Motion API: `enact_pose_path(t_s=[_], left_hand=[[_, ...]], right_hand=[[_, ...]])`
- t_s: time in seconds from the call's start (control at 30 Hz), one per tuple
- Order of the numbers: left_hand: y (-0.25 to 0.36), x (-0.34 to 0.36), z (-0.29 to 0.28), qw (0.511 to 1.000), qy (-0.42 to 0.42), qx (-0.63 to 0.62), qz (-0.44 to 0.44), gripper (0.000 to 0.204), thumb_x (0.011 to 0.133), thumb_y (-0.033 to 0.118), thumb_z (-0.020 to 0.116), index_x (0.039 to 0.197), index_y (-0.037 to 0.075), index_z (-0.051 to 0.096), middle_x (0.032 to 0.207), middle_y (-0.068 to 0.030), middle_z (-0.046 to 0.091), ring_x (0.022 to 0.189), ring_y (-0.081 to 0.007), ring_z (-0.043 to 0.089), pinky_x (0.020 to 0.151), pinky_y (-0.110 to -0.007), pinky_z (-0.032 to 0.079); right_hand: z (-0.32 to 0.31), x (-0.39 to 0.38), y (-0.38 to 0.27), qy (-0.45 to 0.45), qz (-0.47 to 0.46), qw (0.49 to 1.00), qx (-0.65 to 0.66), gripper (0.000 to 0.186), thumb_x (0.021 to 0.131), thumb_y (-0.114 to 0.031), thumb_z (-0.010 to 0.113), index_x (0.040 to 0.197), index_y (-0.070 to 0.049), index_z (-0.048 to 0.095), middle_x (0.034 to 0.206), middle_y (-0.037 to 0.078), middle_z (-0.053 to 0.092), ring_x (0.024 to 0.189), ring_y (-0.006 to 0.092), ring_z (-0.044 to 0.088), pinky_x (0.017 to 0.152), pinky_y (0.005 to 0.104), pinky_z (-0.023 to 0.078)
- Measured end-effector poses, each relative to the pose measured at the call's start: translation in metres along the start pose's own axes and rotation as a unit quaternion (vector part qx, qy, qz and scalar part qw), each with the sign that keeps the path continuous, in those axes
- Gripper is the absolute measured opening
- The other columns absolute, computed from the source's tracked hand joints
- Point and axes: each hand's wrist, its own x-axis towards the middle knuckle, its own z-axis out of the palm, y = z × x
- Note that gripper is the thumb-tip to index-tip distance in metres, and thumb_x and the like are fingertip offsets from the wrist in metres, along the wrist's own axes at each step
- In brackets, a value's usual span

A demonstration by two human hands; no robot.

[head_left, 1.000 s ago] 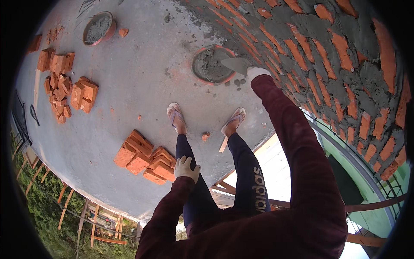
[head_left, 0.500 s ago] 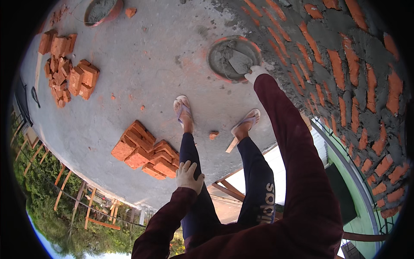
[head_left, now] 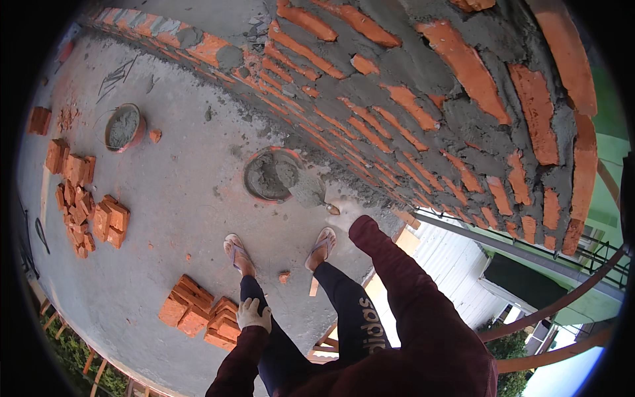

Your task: The person scoops mortar from a bucket with a trowel, spreads it on a brick wall, places bricks, and taps them into alignment. The person repeats this cycle, adding mortar and bricks to extend the wall.

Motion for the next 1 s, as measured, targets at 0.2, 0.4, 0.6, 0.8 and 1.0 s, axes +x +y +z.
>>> enact_pose_path(t_s=[0.2,0.4,0.6,0.8,1.0], left_hand=[[0.039,-0.006,0.0,0.997,0.043,-0.042,0.039,0.052,0.09,0.046,0.069,0.13,0.012,0.069,0.142,-0.0145,0.061,0.136,-0.0339,0.053,0.115,-0.044,0.041],[0.051,-0.028,-0.028,0.973,0.085,-0.191,0.094,0.046,0.094,0.037,0.066,0.125,0.004,0.07,0.12,-0.0211,0.072,0.118,-0.0396,0.066,0.104,-0.042,0.05],[0.035,-0.045,-0.028,0.938,0.088,-0.336,0.012,0.055,0.098,0.034,0.065,0.134,-0.007,0.063,0.127,-0.0264,0.07,0.12,-0.0328,0.068,0.103,-0.037,0.05],[0.017,-0.062,-0.01,0.926,0.173,-0.334,-0.032,0.058,0.097,0.036,0.066,0.136,-0.007,0.062,0.129,-0.0258,0.069,0.123,-0.0331,0.066,0.106,-0.038,0.048],[0.019,-0.065,-0.033,0.948,0.05,-0.312,-0.028,0.063,0.098,0.044,0.066,0.138,-0.004,0.062,0.131,-0.0228,0.069,0.124,-0.0309,0.065,0.107,-0.038,0.047]], right_hand=[[-0.247,-0.22,-0.146,-0.082,0.004,0.996,-0.046,0.036,0.086,-0.025,0.068,0.114,-0.003,0.063,0.084,0.015,0.066,0.08,0.0375,0.067,0.071,0.0462,0.051],[-0.359,-0.332,-0.213,-0.169,-0.1,0.98,-0.03,0.033,0.088,-0.02,0.068,0.114,-0.001,0.063,0.072,0.009,0.059,0.069,0.0243,0.068,0.062,0.0406,0.052],[-0.442,-0.272,-0.212,-0.363,-0.068,0.883,0.289,0.037,0.095,-0.025,0.064,0.109,0.008,0.057,0.073,0.005,0.058,0.046,0.0113,0.055,0.039,0.0288,0.049],[-0.506,-0.327,-0.186,-0.089,-0.103,0.899,0.416,0.034,0.104,-0.025,0.053,0.115,0.007,0.058,0.068,0.006,0.06,0.04,0.0118,0.053,0.035,0.0241,0.047],[-0.403,-0.339,-0.188,0.279,-0.111,0.953,-0.028,0.036,0.086,-0.031,0.071,0.101,-0.001,0.057,0.092,0.02,0.059,0.085,0.0421,0.062,0.08,0.0468,0.05]])
